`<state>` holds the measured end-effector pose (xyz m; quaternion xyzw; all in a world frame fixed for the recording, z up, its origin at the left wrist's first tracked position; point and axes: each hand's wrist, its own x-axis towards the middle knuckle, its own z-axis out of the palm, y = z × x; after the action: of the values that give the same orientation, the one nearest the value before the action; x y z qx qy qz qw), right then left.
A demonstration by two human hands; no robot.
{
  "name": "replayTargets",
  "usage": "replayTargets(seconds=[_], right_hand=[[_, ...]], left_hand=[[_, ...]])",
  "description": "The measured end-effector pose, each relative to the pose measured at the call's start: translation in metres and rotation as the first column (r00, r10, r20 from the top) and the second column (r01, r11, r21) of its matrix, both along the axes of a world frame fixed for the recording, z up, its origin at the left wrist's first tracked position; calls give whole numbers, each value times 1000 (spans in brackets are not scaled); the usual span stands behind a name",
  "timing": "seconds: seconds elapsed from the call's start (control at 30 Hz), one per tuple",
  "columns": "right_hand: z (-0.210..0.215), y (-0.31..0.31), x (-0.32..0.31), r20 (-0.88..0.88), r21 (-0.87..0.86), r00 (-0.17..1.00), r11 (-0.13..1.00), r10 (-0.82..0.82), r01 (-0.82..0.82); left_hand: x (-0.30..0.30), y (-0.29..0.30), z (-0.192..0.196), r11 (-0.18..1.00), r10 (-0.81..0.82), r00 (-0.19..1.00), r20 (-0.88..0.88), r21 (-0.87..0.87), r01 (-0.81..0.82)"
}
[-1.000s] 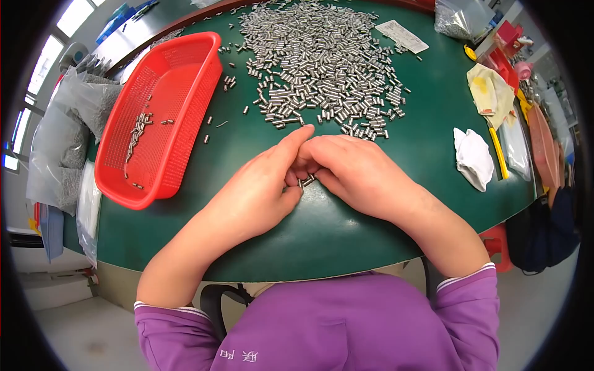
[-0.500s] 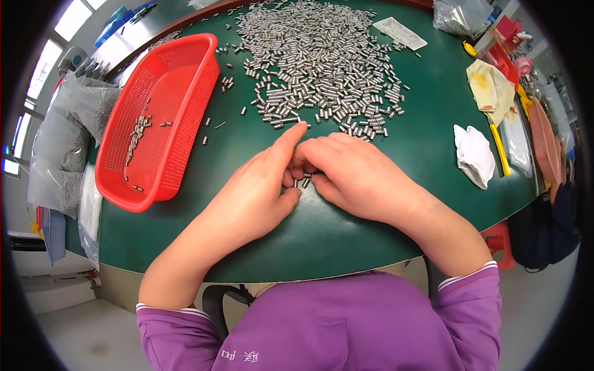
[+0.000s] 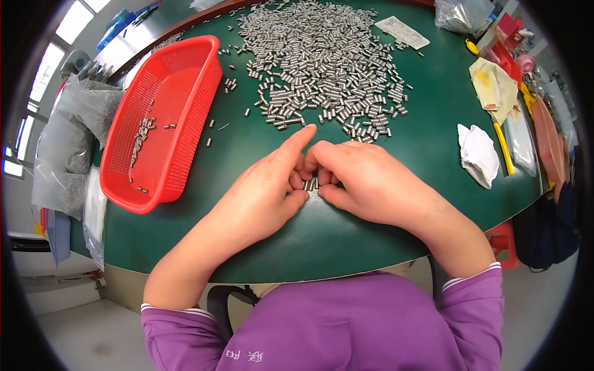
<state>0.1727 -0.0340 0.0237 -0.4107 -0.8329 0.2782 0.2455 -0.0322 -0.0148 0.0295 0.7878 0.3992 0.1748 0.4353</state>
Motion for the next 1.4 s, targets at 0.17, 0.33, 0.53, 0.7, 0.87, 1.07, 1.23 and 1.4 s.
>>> replayTargets(seconds=[0.17,0.33,0.53,0.7,0.87,1.07,1.23,1.4], right_hand=[[-2,1,0,-13,51,1000,998,-21,22],[1,1,-1,26,107,998,993,-57,54],[-2,3,-2,-6,73,999,996,-43,43],[-1,2,-2,-19,45,999,998,-39,40],[-1,3,-1,-11,84,998,994,-64,65],[0,3,0,4,83,997,993,-82,81],[0,3,2,8,74,997,994,-81,80],[1,4,2,32,103,996,992,-80,77]], left_hand=[[-1,-1,-1,999,4,1000,-15,36,-3],[-4,-1,0,985,25,1000,14,171,-27],[-11,2,7,983,24,986,-162,182,6],[-10,1,7,987,20,990,-143,160,3],[-10,2,7,986,29,986,-162,167,-2],[-8,0,9,994,33,989,-146,111,-17],[-7,0,9,995,27,991,-128,99,-15],[-6,-1,9,995,38,993,-111,98,-27]])
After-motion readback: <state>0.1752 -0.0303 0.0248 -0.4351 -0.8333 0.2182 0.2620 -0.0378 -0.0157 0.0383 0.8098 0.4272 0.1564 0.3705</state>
